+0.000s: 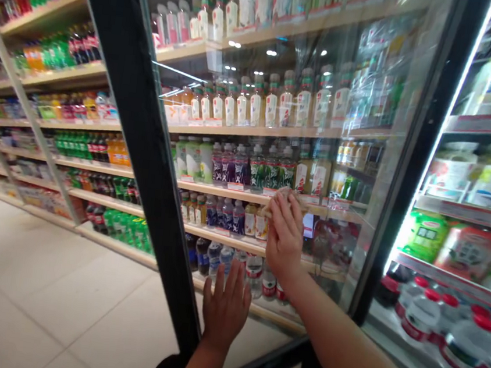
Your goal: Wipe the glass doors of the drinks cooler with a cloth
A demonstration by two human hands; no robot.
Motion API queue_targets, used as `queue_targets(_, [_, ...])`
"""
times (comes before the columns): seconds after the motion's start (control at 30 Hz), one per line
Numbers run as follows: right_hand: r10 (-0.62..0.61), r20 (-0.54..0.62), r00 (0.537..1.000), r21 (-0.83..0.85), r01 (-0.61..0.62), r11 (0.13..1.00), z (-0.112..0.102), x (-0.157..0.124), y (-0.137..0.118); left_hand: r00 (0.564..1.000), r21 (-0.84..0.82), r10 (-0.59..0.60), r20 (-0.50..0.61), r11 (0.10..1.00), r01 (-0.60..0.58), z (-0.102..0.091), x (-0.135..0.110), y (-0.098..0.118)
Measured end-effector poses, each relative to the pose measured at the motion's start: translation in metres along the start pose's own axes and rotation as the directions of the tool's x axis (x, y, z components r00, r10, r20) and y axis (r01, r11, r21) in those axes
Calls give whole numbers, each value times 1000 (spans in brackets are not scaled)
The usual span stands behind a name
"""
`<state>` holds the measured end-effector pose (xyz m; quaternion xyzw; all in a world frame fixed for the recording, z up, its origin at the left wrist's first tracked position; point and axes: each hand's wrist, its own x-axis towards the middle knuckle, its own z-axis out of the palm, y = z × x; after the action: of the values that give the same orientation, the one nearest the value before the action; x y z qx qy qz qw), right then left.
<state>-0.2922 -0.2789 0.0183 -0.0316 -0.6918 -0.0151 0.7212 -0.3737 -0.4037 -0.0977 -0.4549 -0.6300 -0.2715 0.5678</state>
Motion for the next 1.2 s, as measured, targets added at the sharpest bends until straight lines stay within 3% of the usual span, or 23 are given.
queue_targets(0.17, [-91, 151, 984, 28, 88, 996, 6, -25, -19, 1000, -4, -1, 9, 1000, 1, 0, -4, -1])
queue_targets(0.37, [-154, 145, 977, 64, 146, 987, 16, -13, -39, 999, -26, -28, 22, 999, 29, 10, -19, -5])
queue_targets(0.53, [-253, 281, 926, 40, 252, 967, 17, -17, -59, 993, 13, 82, 80, 996, -83, 15, -28, -17])
queue_targets(0.63, [-275, 290, 917, 32, 278, 960, 18, -8, -62, 990, 50, 112, 89, 992, -117, 15, -30, -21])
queue_targets(0.8, [-206, 230, 951, 4, 211, 977, 17, -5, -55, 994, -7, 66, 83, 998, -65, 12, -28, -19])
queue_targets(0.93, [-212, 203, 956, 1, 216, 976, 9, 6, -34, 997, 3, 55, 62, 998, -56, 9, -20, -14])
queue_targets(1.07, [-64, 84, 994, -20, 66, 998, -3, 21, -4, 999, 31, 16, 50, 999, -17, -1, -9, -4])
queue_targets(1.2, [-36, 71, 997, -8, 37, 999, -12, -6, 9, 999, 36, 26, -43, 999, -24, -10, 12, 0])
